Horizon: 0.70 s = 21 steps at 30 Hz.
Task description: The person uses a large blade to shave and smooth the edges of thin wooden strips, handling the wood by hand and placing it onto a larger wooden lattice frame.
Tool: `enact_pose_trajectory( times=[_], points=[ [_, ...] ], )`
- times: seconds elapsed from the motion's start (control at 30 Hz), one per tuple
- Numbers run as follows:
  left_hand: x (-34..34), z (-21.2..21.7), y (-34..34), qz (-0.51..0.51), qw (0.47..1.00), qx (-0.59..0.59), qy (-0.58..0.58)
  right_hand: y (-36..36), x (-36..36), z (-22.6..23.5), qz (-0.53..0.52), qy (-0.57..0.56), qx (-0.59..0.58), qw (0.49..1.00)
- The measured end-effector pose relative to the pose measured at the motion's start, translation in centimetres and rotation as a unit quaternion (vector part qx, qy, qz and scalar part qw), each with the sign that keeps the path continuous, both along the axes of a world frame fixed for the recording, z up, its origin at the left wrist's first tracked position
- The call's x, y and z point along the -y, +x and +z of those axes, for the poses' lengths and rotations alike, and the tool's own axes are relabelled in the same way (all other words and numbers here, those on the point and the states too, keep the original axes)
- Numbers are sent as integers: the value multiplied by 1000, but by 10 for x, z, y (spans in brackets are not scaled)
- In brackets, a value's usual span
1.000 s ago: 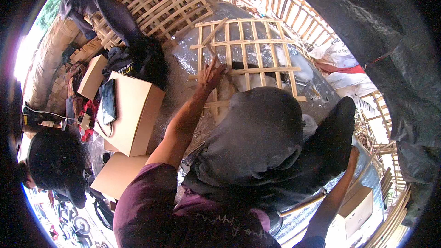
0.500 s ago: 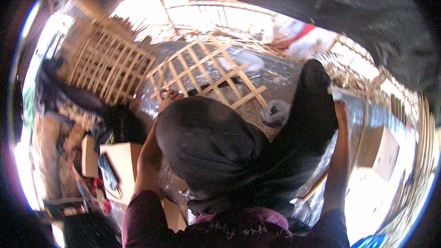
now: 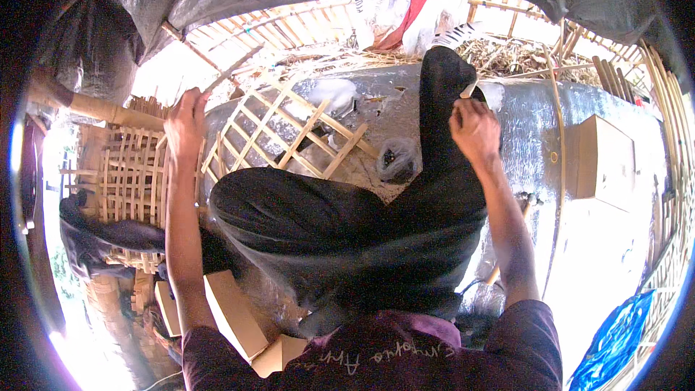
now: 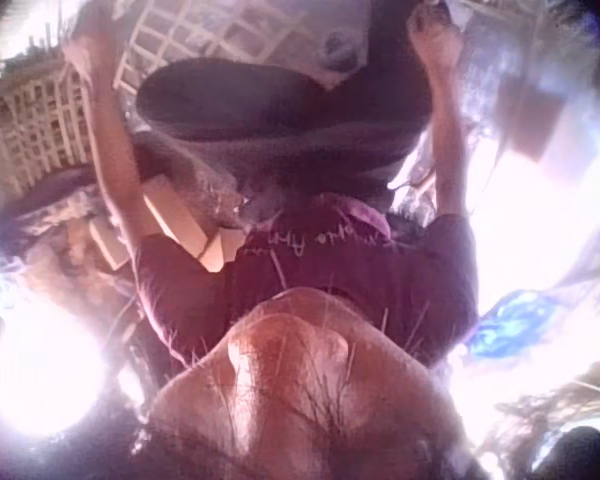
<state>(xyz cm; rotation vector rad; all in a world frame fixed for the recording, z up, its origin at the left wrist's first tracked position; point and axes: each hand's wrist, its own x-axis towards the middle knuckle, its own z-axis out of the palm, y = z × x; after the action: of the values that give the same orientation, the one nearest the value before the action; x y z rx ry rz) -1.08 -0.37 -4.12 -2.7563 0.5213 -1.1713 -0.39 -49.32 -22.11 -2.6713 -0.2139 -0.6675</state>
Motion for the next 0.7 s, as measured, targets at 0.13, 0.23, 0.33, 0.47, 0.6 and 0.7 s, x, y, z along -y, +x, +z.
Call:
enact_pose_trajectory(
  times=[0.13,0.23,0.33,0.47,0.6,0.7],
  points=[
    [22,-30,0,26,996,-66,-54,-33,-61,-10,164,28,-54,985],
    [42,-37,-5,0,997,-58,-47,-27,-103,-28,221,52,-152,962],
    [53,-41,-12,3,995,-62,-74,2,-146,-42,253,24,-171,952],
    [60,-30,-28,19,994,-73,-79,46,-176,-96,229,-112,-309,916],
    [28,0,-74,78,986,-83,-125,56,-195,-110,271,-186,-286,900],
    [12,11,-104,111,975,-93,-167,55,-201,-111,266,-111,-304,908]
  ],
)
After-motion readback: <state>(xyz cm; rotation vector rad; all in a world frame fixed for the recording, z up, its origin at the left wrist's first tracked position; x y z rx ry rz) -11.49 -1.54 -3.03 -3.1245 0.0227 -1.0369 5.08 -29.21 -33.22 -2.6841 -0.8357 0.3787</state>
